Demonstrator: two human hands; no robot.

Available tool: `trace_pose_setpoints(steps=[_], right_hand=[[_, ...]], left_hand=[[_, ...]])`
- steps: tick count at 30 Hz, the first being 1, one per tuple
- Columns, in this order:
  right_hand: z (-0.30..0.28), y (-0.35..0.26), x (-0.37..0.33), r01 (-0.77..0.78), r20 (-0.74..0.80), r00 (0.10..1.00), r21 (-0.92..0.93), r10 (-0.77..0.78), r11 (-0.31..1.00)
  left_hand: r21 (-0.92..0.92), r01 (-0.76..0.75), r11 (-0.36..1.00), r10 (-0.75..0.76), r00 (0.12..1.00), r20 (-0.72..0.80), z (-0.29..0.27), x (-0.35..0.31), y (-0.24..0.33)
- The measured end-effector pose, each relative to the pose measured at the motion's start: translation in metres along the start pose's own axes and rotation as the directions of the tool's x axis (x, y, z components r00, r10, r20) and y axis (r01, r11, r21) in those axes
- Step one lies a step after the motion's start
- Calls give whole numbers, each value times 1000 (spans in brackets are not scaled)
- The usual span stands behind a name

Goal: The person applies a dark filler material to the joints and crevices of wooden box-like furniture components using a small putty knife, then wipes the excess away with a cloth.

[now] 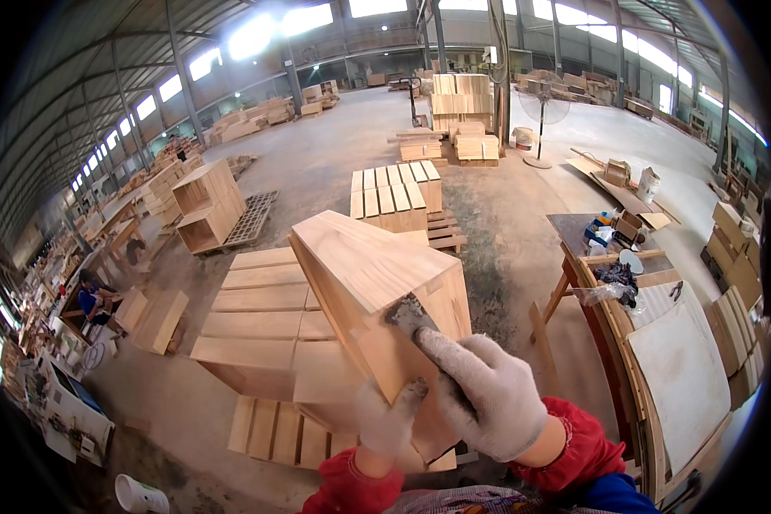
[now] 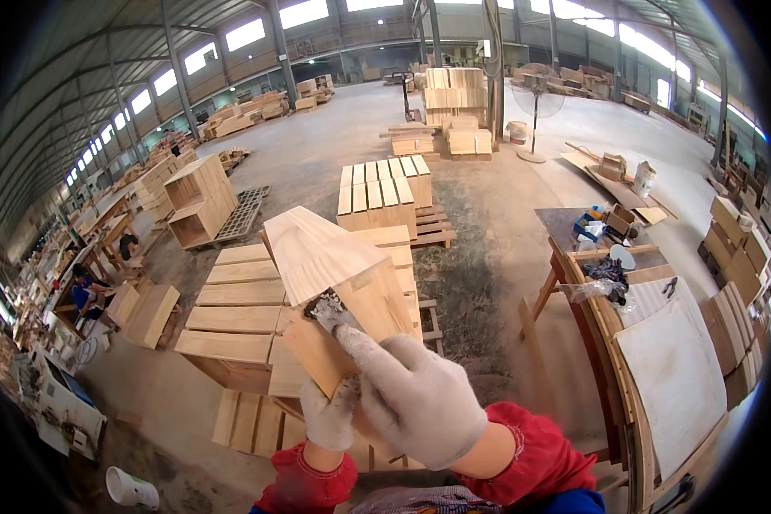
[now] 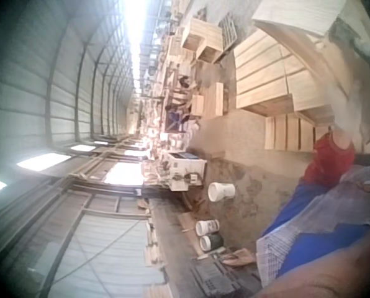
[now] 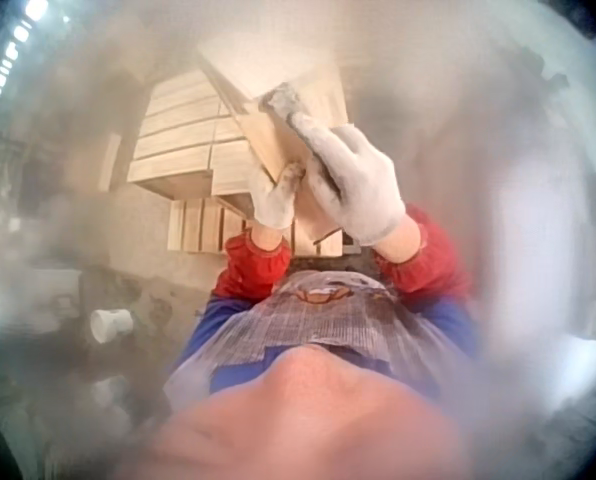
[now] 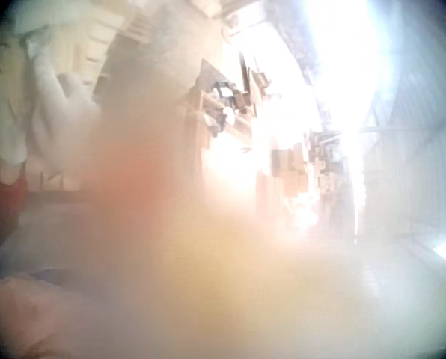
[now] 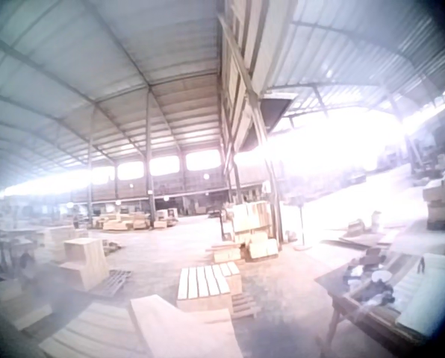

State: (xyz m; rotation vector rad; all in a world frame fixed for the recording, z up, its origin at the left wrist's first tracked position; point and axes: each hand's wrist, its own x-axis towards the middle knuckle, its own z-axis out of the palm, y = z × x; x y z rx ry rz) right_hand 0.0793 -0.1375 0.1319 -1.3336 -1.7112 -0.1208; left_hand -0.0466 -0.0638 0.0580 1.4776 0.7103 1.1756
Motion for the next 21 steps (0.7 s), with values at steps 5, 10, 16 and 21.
trace_pose_setpoints(steps=[5, 10, 16, 21], right_hand=[[13, 4, -1, 28, -43, 999, 8, -28, 1000], [4, 11, 11, 22, -71, 997, -73, -27, 997], [-42, 9, 14, 115, 184, 978, -97, -96, 989], [-55, -4, 21, 227, 403, 906, -200, -131, 953]], left_hand=[[-65, 4, 998, -6, 999, -40, 1, -2, -12], [-15, -8, 1000, 8, 999, 36, 0, -4, -13], [-82, 21, 996, -17, 999, 49, 2, -6, -12], [-109, 17, 994, -8, 997, 81, 3, -5, -1]])
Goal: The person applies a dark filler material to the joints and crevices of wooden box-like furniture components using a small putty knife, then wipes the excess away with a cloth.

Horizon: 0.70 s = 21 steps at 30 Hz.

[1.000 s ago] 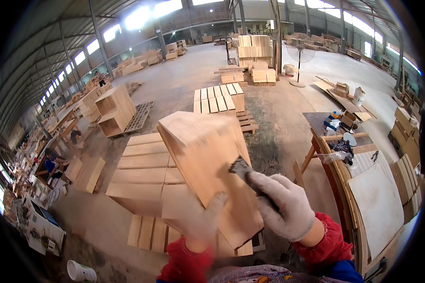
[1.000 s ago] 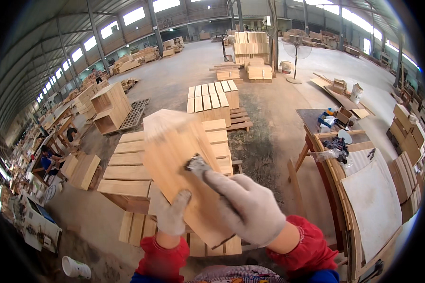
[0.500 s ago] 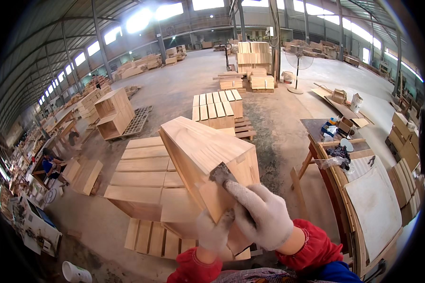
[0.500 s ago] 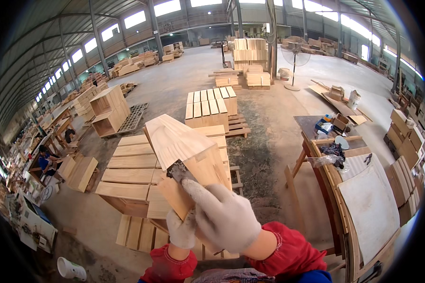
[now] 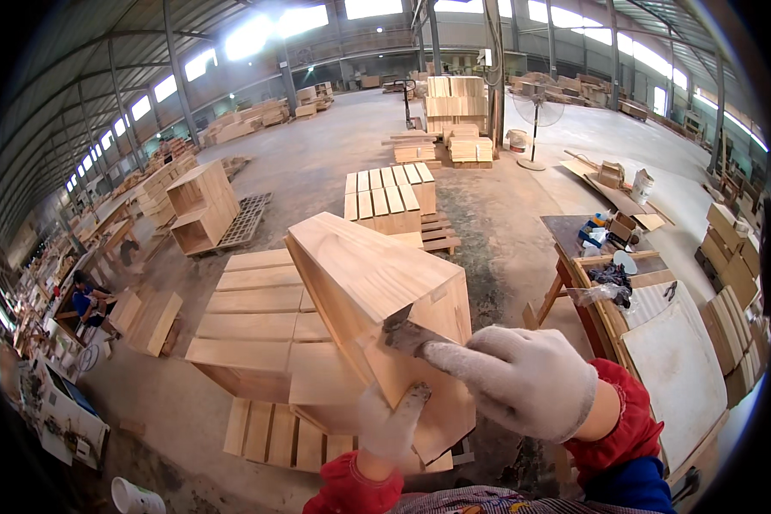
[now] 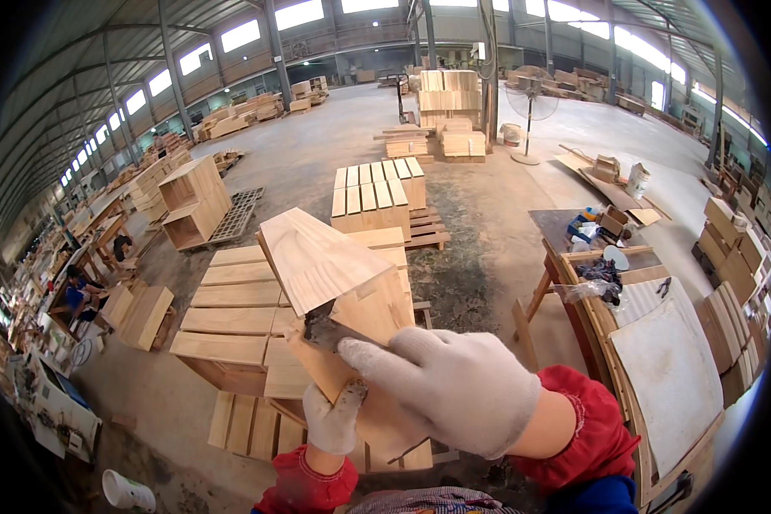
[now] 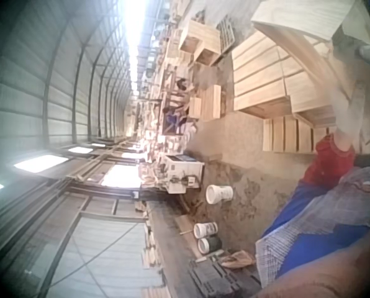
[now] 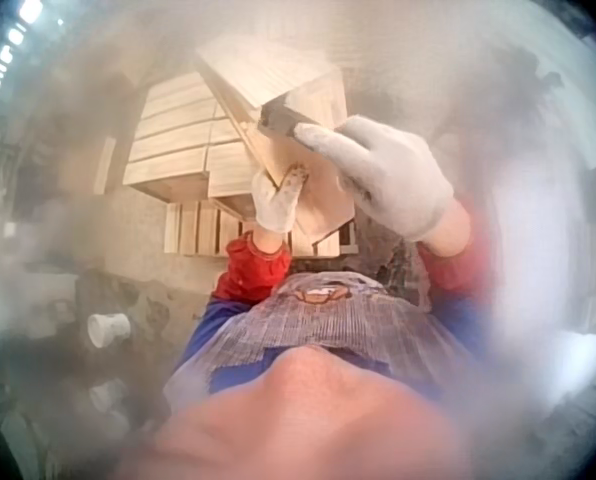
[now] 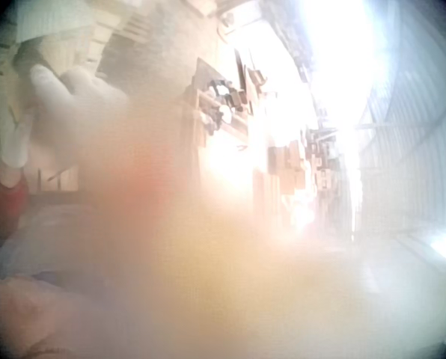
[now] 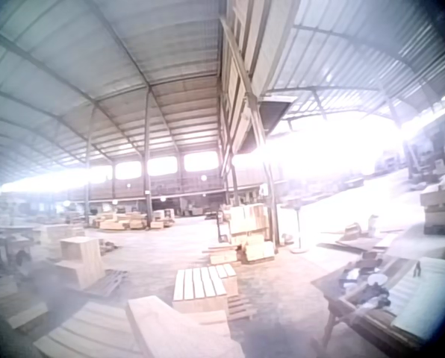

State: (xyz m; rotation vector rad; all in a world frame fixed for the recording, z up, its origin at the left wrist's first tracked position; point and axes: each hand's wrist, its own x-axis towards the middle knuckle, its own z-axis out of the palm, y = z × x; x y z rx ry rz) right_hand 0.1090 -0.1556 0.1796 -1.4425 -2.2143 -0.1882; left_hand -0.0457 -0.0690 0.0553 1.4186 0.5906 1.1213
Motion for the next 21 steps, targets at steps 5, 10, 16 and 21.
trace_pose_setpoints(steps=[5, 10, 16, 21], right_hand=[[-3, -1, 10, 57, 112, 993, -144, -41, 988], [-19, -1, 19, 76, 129, 991, -259, -44, 963], [-33, 19, 13, 4, 134, 990, -290, 36, 957], [-40, 45, -3, -94, 30, 994, -258, 105, 962]], left_hand=[[-50, 34, 998, -33, 999, 13, -2, 0, -4], [-27, -23, 999, 22, 1000, -3, -3, 0, -7], [-93, 70, 993, -75, 996, -52, -5, -3, -14], [-67, 24, 997, -28, 998, -54, -9, -3, -23]])
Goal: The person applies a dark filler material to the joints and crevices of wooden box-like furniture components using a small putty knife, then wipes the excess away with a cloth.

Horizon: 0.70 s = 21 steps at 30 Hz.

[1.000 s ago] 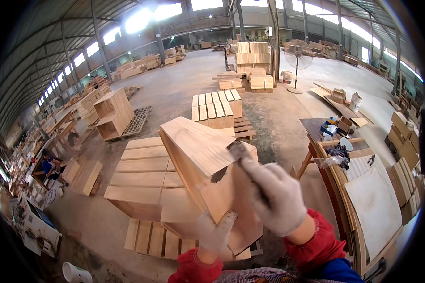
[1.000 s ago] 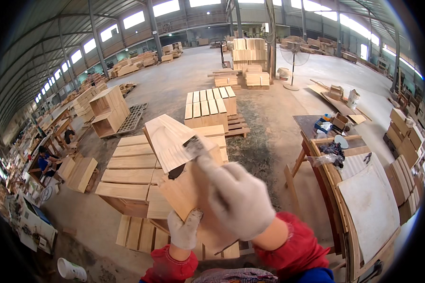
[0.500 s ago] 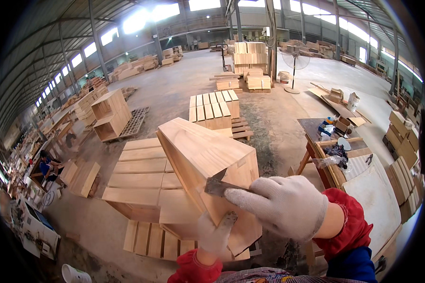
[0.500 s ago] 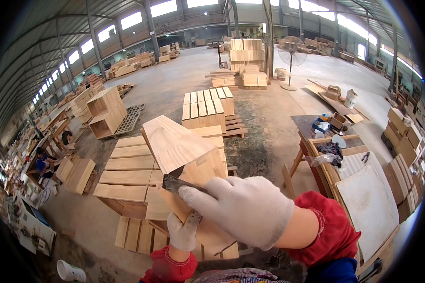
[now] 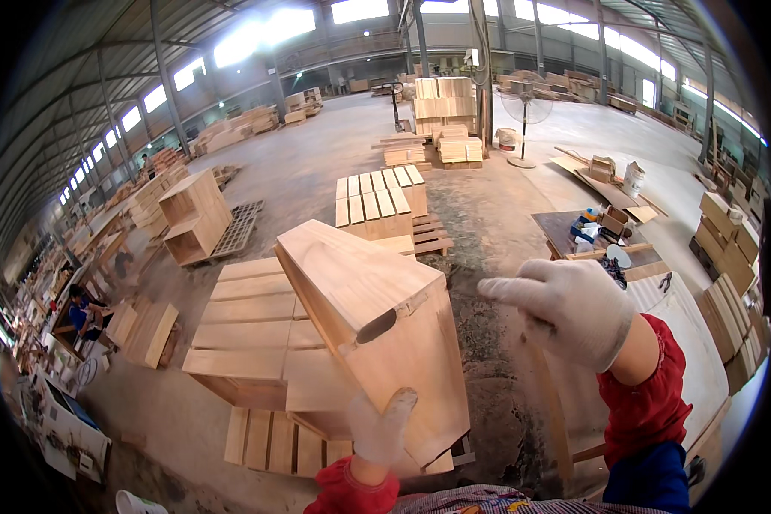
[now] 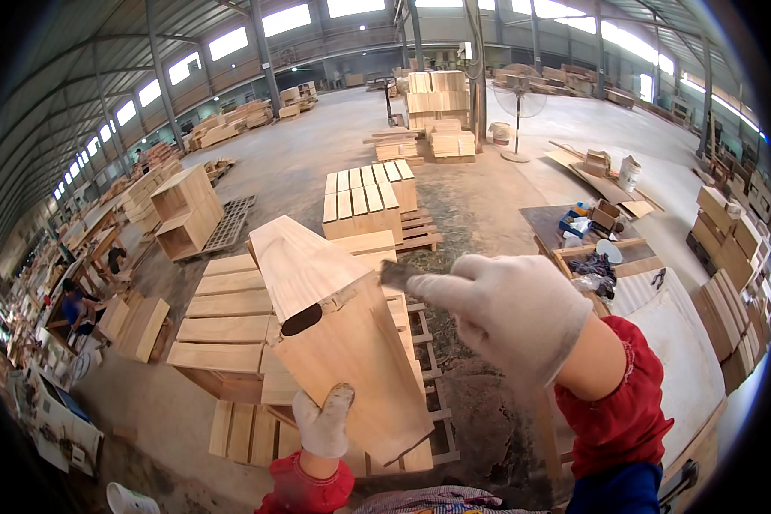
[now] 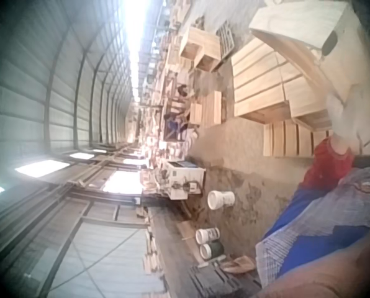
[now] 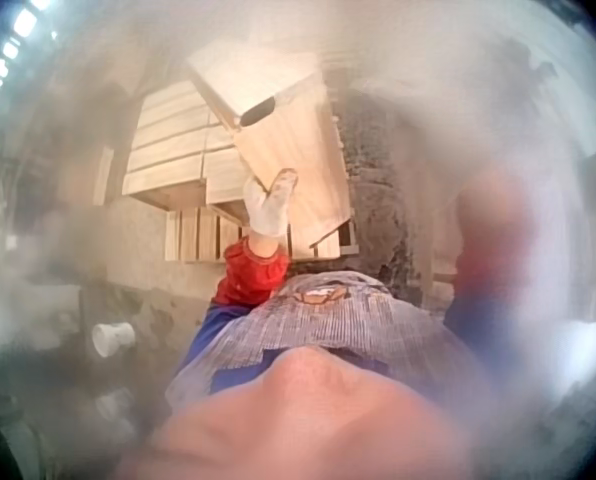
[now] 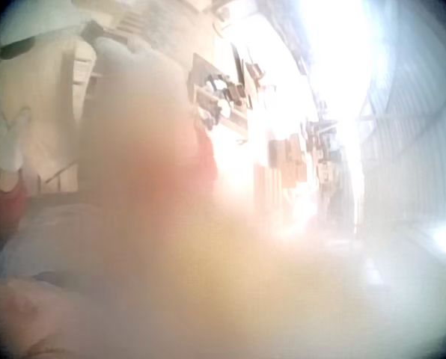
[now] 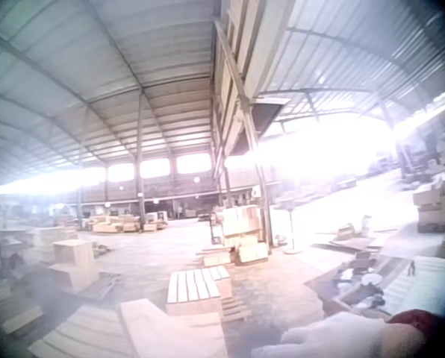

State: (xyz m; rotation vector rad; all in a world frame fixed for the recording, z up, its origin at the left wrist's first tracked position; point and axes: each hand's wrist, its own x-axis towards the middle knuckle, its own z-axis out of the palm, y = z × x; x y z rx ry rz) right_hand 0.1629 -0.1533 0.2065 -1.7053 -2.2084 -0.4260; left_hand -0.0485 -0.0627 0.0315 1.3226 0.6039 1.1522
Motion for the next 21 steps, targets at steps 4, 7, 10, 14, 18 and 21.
trace_pose_setpoints(steps=[4, 7, 10, 14, 18, 21], right_hand=[[14, -6, -13, -40, -85, 995, 144, 53, 989], [33, -26, -14, -20, -67, 997, 313, 43, 949], [55, -38, -10, 2, -195, 978, 367, 75, 930], [63, -35, 0, 5, -289, 950, 393, 118, 920], [54, -25, -1, 7, -255, 964, 332, 82, 943], [34, -42, -4, 71, -114, 993, 254, -43, 965]], left_hand=[[-53, -19, 998, 19, 1000, 1, 5, 0, 2], [-31, -37, 999, 37, 999, 0, 2, -1, -4], [101, -146, 984, 144, 989, 28, -2, -1, -14], [57, -122, 991, 121, 993, 14, 0, -2, -9], [-22, -34, 999, 34, 999, 12, 1, -4, -4], [53, -73, 996, 72, 997, 37, -2, -3, -4]])
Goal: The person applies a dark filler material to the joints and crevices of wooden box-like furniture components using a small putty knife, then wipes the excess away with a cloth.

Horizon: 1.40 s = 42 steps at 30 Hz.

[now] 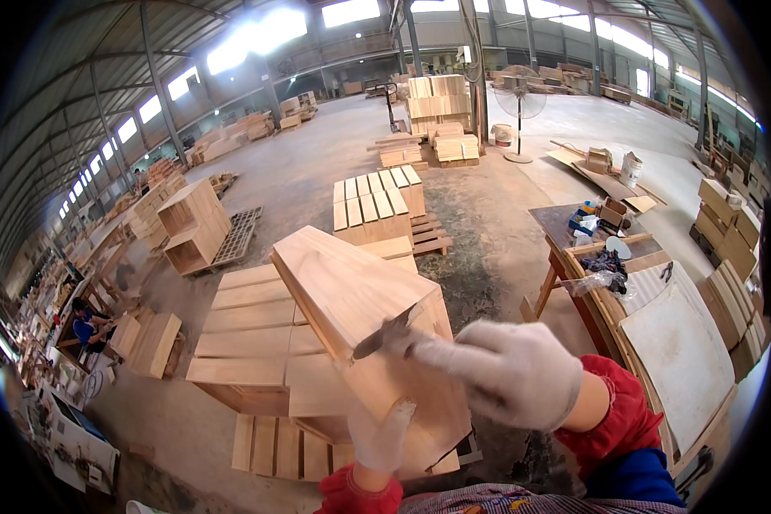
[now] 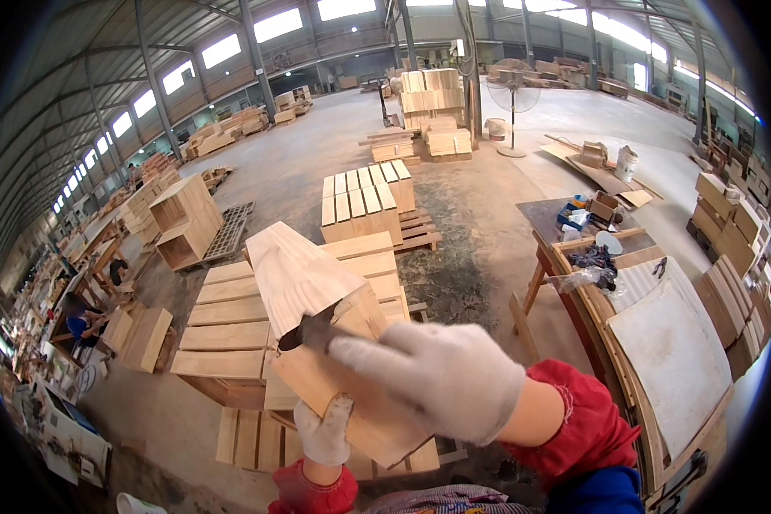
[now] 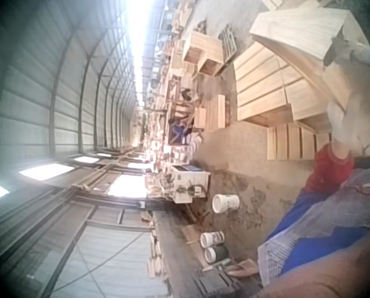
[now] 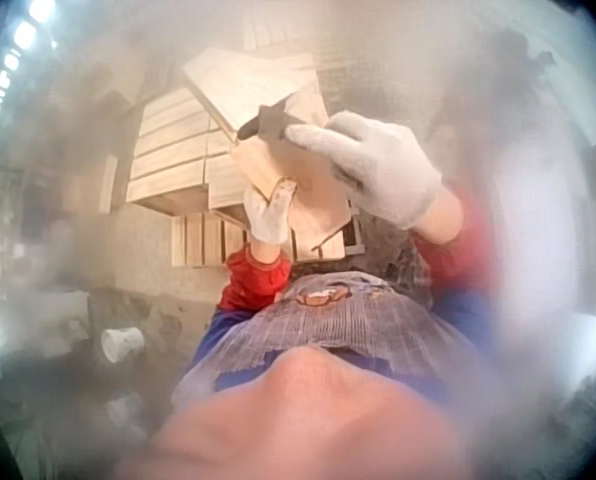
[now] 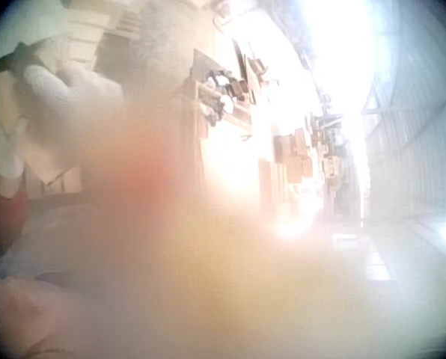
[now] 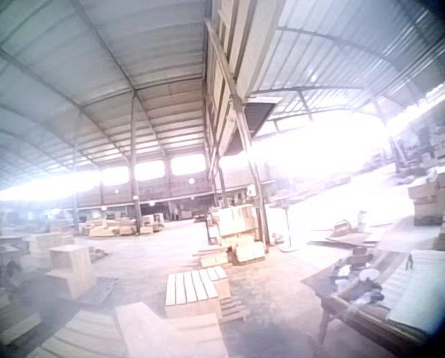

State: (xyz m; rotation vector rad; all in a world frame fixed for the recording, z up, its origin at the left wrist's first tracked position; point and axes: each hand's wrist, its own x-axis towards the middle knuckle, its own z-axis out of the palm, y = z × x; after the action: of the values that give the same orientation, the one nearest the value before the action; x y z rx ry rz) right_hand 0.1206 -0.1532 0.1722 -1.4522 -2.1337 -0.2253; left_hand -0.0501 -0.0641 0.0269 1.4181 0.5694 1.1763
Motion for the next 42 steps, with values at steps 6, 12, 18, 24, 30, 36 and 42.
trace_pose_setpoints(steps=[6, 12, 18, 24, 30, 36, 42], right_hand=[[1, -9, 9, 101, 94, 991, -103, -91, 990], [-24, 10, 6, 28, 173, 985, -252, 16, 967], [-36, 45, -14, -114, 42, 990, -310, 134, 944], [-4, 28, -20, -109, -74, 991, 8, 109, 994], [24, 41, -11, -111, -240, 962, 107, 134, 988], [1, 20, -12, -59, -89, 994, 64, 64, 996], [-2, -13, 1, 96, 69, 993, -69, -91, 993]], left_hand=[[6, -39, 999, 39, 999, 15, -2, 1, -9], [-79, 31, 996, -36, 997, -64, 3, -3, 2], [-96, -24, 995, 11, 991, -136, 7, -3, 4], [-94, -43, 995, 33, 994, -108, 5, -1, 5], [-40, -85, 996, 83, 996, -46, 6, -1, 9], [-116, -9, 993, 4, 999, -45, 3, -7, 6], [2, -61, 998, 61, 997, 43, -8, -8, -6]])
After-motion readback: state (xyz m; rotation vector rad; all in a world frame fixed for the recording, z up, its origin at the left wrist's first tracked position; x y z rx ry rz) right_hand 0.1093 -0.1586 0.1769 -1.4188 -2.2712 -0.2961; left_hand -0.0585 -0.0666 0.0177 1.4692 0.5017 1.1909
